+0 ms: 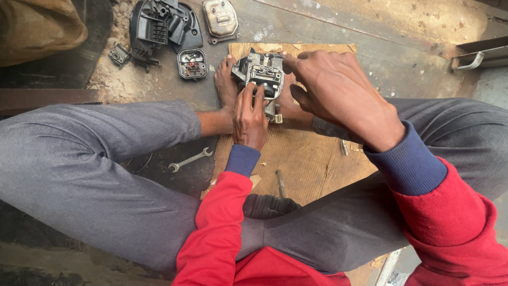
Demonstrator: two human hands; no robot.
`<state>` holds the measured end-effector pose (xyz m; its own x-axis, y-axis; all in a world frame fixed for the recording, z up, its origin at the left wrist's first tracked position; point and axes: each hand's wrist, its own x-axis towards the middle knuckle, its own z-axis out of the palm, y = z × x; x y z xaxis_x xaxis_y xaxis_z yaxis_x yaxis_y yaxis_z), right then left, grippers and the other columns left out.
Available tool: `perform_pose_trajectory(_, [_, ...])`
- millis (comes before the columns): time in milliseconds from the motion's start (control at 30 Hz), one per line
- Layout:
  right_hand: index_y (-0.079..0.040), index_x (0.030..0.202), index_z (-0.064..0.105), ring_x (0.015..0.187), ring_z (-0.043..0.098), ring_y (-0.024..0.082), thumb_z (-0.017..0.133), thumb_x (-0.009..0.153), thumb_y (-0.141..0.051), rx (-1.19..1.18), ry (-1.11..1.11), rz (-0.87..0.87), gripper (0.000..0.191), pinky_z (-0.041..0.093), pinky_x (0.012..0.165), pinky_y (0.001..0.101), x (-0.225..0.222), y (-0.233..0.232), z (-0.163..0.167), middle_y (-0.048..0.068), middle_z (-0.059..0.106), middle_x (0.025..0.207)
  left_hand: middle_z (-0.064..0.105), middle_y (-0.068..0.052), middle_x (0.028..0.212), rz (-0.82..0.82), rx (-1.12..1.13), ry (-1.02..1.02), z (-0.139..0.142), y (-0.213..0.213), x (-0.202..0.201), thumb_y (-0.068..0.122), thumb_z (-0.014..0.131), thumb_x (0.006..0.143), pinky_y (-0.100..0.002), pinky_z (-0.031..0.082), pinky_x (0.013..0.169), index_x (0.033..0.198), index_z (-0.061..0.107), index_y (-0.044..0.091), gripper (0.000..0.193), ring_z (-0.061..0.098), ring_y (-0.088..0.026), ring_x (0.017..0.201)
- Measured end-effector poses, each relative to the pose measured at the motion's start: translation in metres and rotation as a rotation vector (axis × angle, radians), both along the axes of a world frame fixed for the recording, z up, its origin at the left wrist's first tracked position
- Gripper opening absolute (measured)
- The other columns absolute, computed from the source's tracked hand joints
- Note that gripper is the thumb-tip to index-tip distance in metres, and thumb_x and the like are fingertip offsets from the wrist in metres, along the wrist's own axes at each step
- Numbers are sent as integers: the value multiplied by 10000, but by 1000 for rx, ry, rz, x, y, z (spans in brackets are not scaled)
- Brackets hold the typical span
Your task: The person sits on the floor of a repair workshop and disassembles a small motorcycle engine placed on cardboard. They use a screwdriver to unscrew fasteners, remove covers and small parts, set parts aside, and manipulate the engine casing by hand.
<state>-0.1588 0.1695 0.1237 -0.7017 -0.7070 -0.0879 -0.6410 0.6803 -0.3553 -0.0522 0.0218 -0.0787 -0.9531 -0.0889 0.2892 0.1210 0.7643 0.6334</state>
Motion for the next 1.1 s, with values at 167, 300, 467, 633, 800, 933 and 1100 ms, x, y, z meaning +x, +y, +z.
perform_pose_trajectory(167, [5,1152,655,740,656,429,707,777,-58,11,-7,-8,385,504,623,498,0,-1,0,223,651,767,562,-202,1330,-42,25,-52,2,-7,-5,-155,666,742,-460,502,1033,1303,617,-32,577,571,-393,1249])
perform_pose_trajectory(300, [17,1169,657,725,656,428,704,780,-48,0,-5,-8,398,501,613,499,0,-2,-2,224,651,756,574,-193,1260,-93,46,-86,6,-12,-12,-168,668,669,-450,491,999,1279,620,-29,627,566,-389,1197])
perform_pose_trajectory(467, [3,1179,685,675,661,400,708,760,-40,-13,-1,-31,422,507,590,484,1,0,-22,209,663,749,586,-151,1159,-134,75,-111,9,-20,-19,-157,705,686,-446,480,968,1227,635,-7,566,577,-353,1115])
perform_pose_trajectory(633, [-30,1057,688,651,687,324,701,782,-28,81,-120,-115,274,504,561,454,7,-6,-69,144,681,764,591,-142,1119,-130,94,-124,10,-22,-22,-146,721,688,-449,473,954,1186,648,-2,523,585,-345,1092])
perform_pose_trajectory(800, [-21,953,631,729,682,379,808,644,-129,-61,-73,-228,372,484,571,494,31,-24,-112,156,690,857,588,-151,1113,-126,93,-130,14,-24,-23,-142,719,682,-448,474,961,1198,645,-23,534,583,-350,1083])
perform_pose_trajectory(933, [-25,1054,574,731,672,390,822,833,-223,-66,-95,-349,387,463,568,510,48,-33,-132,168,670,974,586,-169,1140,-122,108,-114,16,-27,-23,-175,673,659,-449,474,973,1208,640,-37,567,573,-369,1095])
perform_pose_trajectory(1100, [-28,1125,524,769,688,361,804,867,-230,-150,-100,-400,430,475,595,494,58,-34,-146,154,623,1133,581,-168,1138,-121,134,-126,13,-29,-23,-151,692,677,-461,468,962,1204,633,-32,543,567,-378,1086])
